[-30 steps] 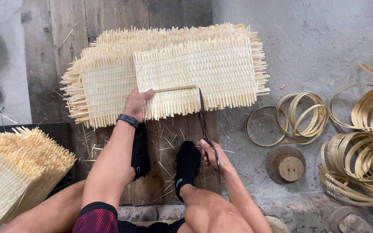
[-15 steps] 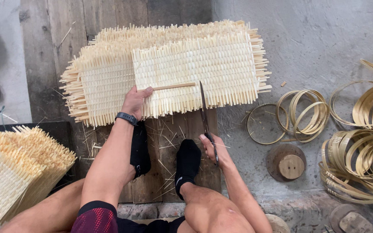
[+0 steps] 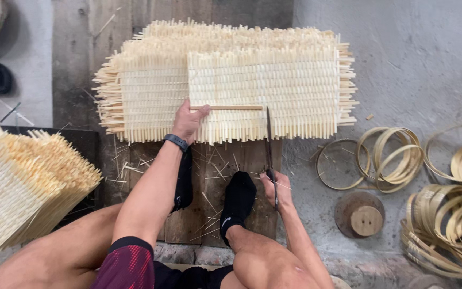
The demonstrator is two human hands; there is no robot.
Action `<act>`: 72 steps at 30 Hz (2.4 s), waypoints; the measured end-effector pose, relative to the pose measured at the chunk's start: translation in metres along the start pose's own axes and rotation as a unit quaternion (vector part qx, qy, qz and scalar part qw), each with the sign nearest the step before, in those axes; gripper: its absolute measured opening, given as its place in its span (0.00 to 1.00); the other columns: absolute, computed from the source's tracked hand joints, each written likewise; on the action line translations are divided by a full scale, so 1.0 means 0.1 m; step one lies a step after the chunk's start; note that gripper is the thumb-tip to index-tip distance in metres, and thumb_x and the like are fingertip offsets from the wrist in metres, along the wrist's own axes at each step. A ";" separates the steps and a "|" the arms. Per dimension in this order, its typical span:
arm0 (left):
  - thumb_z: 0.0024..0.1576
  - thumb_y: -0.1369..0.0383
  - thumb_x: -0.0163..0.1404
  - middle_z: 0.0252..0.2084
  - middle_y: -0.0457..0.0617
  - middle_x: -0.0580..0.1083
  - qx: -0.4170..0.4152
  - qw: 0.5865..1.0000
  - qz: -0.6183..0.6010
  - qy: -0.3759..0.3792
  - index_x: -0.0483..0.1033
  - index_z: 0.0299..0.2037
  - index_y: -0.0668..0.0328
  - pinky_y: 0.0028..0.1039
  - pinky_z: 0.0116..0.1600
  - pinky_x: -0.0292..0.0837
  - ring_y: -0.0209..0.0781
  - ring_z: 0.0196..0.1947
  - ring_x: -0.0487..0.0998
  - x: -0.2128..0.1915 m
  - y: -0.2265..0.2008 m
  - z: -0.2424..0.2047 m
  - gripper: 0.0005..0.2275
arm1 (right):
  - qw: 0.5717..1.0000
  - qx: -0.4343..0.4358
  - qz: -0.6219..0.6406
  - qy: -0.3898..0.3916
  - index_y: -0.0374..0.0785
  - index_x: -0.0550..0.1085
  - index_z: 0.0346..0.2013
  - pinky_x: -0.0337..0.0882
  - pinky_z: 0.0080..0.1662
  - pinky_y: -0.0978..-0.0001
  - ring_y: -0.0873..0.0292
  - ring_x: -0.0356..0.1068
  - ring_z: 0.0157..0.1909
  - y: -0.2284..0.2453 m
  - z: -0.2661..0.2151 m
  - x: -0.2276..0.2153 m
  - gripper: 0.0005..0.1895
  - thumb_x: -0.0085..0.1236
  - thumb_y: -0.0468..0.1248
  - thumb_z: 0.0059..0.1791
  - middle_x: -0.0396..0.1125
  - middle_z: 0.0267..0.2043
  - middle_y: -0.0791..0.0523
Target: The person uses large shears to cut rectangular pieces from a long, woven bamboo mat, stacking the finished mats to the side.
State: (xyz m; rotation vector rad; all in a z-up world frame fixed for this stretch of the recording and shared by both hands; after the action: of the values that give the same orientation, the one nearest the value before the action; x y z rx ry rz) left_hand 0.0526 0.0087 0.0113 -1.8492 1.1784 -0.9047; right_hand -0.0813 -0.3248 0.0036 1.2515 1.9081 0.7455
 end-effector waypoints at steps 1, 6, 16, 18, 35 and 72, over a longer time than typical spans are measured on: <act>0.58 0.78 0.56 0.51 0.52 0.77 -0.003 1.000 0.002 -0.005 0.69 0.59 0.65 0.28 0.53 0.76 0.37 0.46 0.78 0.00 -0.01 0.00 0.18 | 1.000 0.014 0.011 0.008 0.34 0.71 0.25 0.61 0.28 0.66 0.67 0.57 0.24 -0.01 0.00 0.00 0.15 0.58 0.43 0.49 0.59 0.18 0.62; 0.59 0.78 0.55 0.50 0.51 0.78 -0.018 0.999 0.036 -0.011 0.70 0.59 0.65 0.27 0.52 0.76 0.36 0.46 0.77 0.00 -0.03 -0.02 0.18 | 0.999 -0.009 0.037 0.035 0.35 0.72 0.26 0.60 0.27 0.69 0.68 0.57 0.23 0.08 -0.02 0.02 0.15 0.56 0.43 0.51 0.59 0.19 0.62; 0.60 0.77 0.54 0.54 0.52 0.77 -0.055 0.998 0.002 -0.007 0.70 0.58 0.65 0.28 0.56 0.73 0.38 0.50 0.77 0.00 -0.03 0.00 0.16 | 0.984 0.074 0.122 0.111 0.38 0.74 0.41 0.62 0.27 0.73 0.69 0.58 0.25 0.06 -0.26 0.01 0.15 0.52 0.47 0.52 0.60 0.25 0.64; 0.60 0.77 0.54 0.55 0.52 0.77 -0.060 0.998 0.014 -0.010 0.70 0.59 0.65 0.27 0.57 0.73 0.38 0.51 0.77 0.00 -0.03 -0.01 0.16 | 0.986 0.061 0.108 0.115 0.38 0.74 0.40 0.62 0.28 0.73 0.69 0.58 0.25 0.08 -0.31 0.01 0.15 0.52 0.48 0.52 0.60 0.25 0.64; 0.59 0.76 0.54 0.55 0.52 0.77 -0.070 0.998 0.011 -0.004 0.71 0.59 0.64 0.29 0.58 0.73 0.38 0.51 0.77 -0.01 -0.01 -0.01 0.17 | 1.000 0.000 -0.001 -0.014 0.33 0.73 0.25 0.63 0.27 0.67 0.68 0.58 0.24 0.02 -0.04 0.01 0.15 0.58 0.43 0.49 0.61 0.17 0.59; 0.51 0.69 0.62 0.50 0.44 0.81 -0.111 0.894 -0.395 -0.178 0.81 0.49 0.62 0.19 0.40 0.61 0.27 0.45 0.75 0.16 1.45 -0.77 0.15 | 0.997 -0.052 -0.007 0.064 0.33 0.72 0.29 0.66 0.34 0.63 0.63 0.62 0.28 0.09 -0.38 1.01 0.12 0.55 0.40 0.49 0.66 0.23 0.56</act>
State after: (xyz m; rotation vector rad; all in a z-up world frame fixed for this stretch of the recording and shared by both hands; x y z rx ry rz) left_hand -0.0660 -0.0650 -0.0757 -2.6115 0.2763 -0.7959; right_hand -0.1344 -0.2300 0.0067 1.1493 1.9522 0.9241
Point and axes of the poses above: each hand's wrist, its own z-axis towards the middle knuckle, its own x-axis out of the palm, y = z × x, the point moved 7 cm from there along z, towards the middle knuckle
